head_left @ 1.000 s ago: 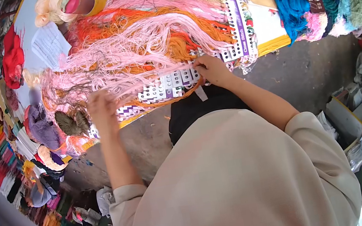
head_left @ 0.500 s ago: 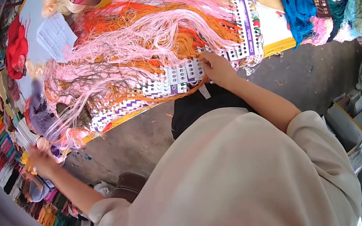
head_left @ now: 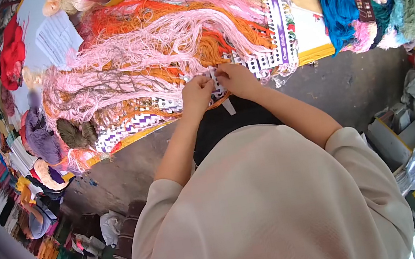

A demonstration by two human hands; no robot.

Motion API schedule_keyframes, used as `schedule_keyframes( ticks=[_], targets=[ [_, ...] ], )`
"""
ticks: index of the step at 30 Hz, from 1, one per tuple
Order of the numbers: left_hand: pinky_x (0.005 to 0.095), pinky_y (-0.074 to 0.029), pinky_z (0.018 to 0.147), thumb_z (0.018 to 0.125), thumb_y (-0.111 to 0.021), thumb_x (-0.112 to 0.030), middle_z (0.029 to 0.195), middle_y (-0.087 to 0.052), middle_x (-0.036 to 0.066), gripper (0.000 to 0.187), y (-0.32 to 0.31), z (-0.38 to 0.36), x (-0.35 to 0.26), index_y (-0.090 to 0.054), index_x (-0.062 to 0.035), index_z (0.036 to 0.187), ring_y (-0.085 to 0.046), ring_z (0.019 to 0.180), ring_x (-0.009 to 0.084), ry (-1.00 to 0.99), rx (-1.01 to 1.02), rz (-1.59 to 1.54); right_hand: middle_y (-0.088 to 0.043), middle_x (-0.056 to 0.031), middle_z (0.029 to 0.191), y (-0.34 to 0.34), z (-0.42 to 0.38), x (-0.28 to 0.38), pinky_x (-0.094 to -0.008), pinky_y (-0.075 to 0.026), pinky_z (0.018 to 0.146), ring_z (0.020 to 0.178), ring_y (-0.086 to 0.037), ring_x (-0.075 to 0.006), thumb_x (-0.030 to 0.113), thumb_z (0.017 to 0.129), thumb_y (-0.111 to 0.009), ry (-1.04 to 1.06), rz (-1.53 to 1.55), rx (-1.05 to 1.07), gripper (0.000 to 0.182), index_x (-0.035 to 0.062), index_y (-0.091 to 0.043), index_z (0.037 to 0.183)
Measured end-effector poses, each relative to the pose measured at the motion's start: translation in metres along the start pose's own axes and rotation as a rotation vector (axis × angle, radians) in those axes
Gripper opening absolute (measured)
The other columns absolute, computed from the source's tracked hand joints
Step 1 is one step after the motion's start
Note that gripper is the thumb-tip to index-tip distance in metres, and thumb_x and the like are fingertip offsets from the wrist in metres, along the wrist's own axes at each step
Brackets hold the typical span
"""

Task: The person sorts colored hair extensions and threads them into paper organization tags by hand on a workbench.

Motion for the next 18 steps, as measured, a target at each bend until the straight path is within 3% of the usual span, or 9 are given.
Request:
schedule_keyframes(
  ticks=[1, 2, 4, 11, 13, 15, 16, 18],
  targets=[
    [0.0254, -0.045, 0.052, 0.088, -0.070, -0.018, 0.074, -0.068, 0.005, 0.021, 0.003, -0.001, -0.006, -0.068, 0.0007, 0.098, -0.059, 0.057, 0.0095, -0.042, -0.063, 0.050, -0.069, -0.0143, 0.089, 0.000, 0.000, -0.004, -0.0397, -0.053, 0.073, 0.081, -0.068, -0.0305, 0.018, 0.087, -0.063, -0.104, 0.151, 0.067, 0.019, 0.0042, -0.066, 0.100],
    [0.0254, -0.045, 0.052, 0.088, -0.070, -0.018, 0.074, -0.068, 0.005, 0.021, 0.003, -0.001, -0.010, -0.068, 0.0007, 0.098, -0.059, 0.057, 0.0095, -0.044, -0.064, 0.051, -0.069, -0.0143, 0.089, 0.001, 0.000, -0.005, -0.0397, -0.053, 0.073, 0.081, -0.068, -0.0305, 0.018, 0.087, -0.063, -0.103, 0.152, 0.065, 0.019, 0.0042, -0.066, 0.100],
    [0.0259, -0.046, 0.053, 0.087, -0.071, -0.019, 0.074, -0.068, 0.005, 0.020, 0.012, -0.003, -0.026, -0.068, -0.0005, 0.095, -0.060, 0.059, 0.0091, -0.216, -0.273, 0.010, -0.069, -0.0138, 0.084, 0.002, -0.002, -0.004, -0.0376, -0.052, 0.071, 0.077, -0.068, -0.0288, 0.016, 0.087, -0.063, -0.031, 0.190, 0.003, 0.017, 0.0032, -0.065, 0.099],
    [0.0245, -0.043, 0.050, 0.090, -0.068, -0.018, 0.073, -0.066, 0.003, 0.017, 0.004, 0.017, -0.028, -0.066, -0.0012, 0.092, -0.057, 0.059, 0.0078, -0.149, -0.120, 0.082, -0.069, -0.0130, 0.082, 0.004, -0.003, -0.005, -0.0368, -0.052, 0.070, 0.076, -0.067, -0.0277, 0.015, 0.088, -0.062, -0.080, 0.207, 0.026, 0.016, 0.0036, -0.065, 0.099],
    [0.0215, -0.035, 0.046, 0.091, -0.066, -0.015, 0.072, -0.061, 0.000, 0.012, 0.000, 0.014, -0.018, -0.065, -0.0033, 0.092, -0.047, 0.053, 0.0050, 0.034, 0.009, -0.430, -0.069, -0.0131, 0.082, 0.004, -0.003, -0.005, -0.0372, -0.052, 0.070, 0.076, -0.067, -0.0274, 0.016, 0.088, -0.062, -0.117, 0.254, 0.051, 0.016, 0.0036, -0.065, 0.098],
    [0.0187, -0.028, 0.045, 0.092, -0.064, -0.012, 0.073, -0.057, -0.003, 0.007, 0.010, 0.006, -0.017, -0.064, -0.0051, 0.093, -0.040, 0.051, 0.0026, 0.048, -0.038, -0.467, -0.069, -0.0131, 0.082, 0.005, -0.004, -0.006, -0.0374, -0.052, 0.070, 0.076, -0.067, -0.0273, 0.016, 0.088, -0.062, -0.137, 0.250, 0.061, 0.017, 0.0036, -0.065, 0.098],
    [0.0211, -0.039, 0.053, 0.090, -0.066, -0.013, 0.074, -0.062, -0.001, 0.011, 0.022, 0.003, -0.010, -0.067, -0.0035, 0.095, -0.052, 0.063, 0.0065, 0.080, -0.035, -0.600, -0.069, -0.0131, 0.082, 0.006, -0.004, -0.007, -0.0375, -0.052, 0.070, 0.076, -0.067, -0.0271, 0.016, 0.088, -0.062, -0.158, 0.245, 0.073, 0.017, 0.0035, -0.065, 0.098],
    [0.0195, -0.040, 0.052, 0.093, -0.064, -0.013, 0.080, -0.062, 0.000, 0.012, 0.053, -0.009, 0.000, -0.065, -0.0046, 0.101, -0.054, 0.065, 0.0071, 0.157, 0.067, -1.087, -0.069, -0.0134, 0.083, 0.004, -0.003, -0.011, -0.0379, -0.052, 0.070, 0.076, -0.067, -0.0278, 0.016, 0.088, -0.062, -0.158, 0.248, 0.071, 0.017, 0.0035, -0.065, 0.098]
  ],
)
Point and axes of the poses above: each hand's wrist, its own z-axis towards the middle knuckle, its own y-axis out of the back of the hand, x = y × z, the point moved 5 cm from there along z, towards the middle knuckle
